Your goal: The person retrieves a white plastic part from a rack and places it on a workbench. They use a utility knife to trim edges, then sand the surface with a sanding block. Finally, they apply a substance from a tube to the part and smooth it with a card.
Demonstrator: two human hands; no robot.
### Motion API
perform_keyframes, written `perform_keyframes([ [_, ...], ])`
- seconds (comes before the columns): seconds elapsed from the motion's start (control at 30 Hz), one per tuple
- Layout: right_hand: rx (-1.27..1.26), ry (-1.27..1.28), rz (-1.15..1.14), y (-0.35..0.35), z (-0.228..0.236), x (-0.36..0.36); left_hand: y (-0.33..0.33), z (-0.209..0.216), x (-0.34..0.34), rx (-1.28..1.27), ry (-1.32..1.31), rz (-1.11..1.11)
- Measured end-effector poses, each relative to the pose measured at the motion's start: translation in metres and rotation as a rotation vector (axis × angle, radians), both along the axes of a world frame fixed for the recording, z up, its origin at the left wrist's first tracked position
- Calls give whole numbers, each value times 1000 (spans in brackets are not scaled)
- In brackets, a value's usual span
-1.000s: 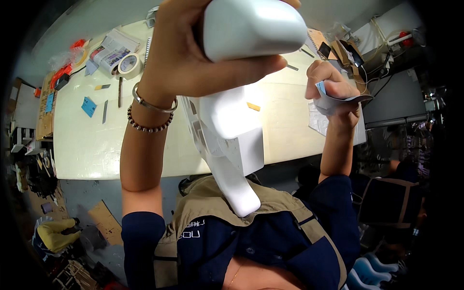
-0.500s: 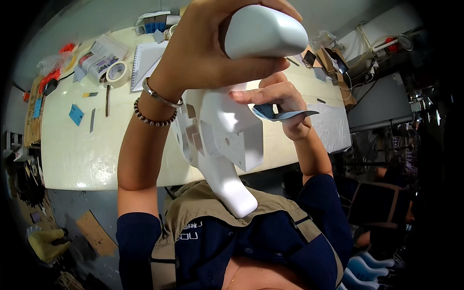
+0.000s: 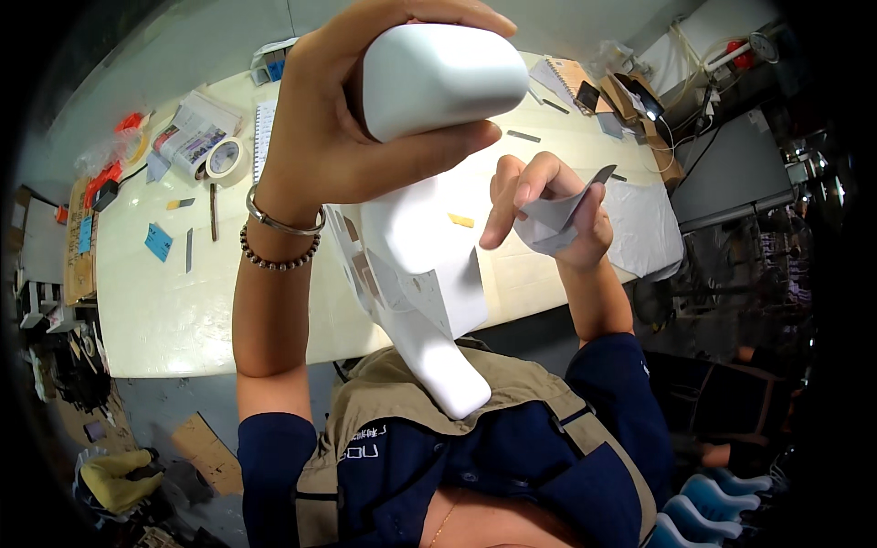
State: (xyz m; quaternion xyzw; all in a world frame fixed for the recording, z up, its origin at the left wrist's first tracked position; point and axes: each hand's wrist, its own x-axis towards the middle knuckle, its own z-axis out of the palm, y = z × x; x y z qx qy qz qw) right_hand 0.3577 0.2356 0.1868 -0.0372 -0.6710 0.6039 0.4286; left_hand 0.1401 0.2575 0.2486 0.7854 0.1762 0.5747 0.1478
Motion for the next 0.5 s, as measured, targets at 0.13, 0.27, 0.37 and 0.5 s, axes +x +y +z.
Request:
perform_keyframes([
  [0.13, -95, 75, -20, 8, -23, 6, -1, -3, -3, -33, -21, -26],
  [0.27, -144, -366, -358, 34, -102, 5, 0, -3, -13, 68, -70, 13],
  [0.37, 125, -895, -630, 76, -216, 1, -6, -10, -34, 30, -134, 83],
  [0.5, 338, -1001, -813, 118, -249, -20, -15, -10, -39, 32, -178, 170],
])
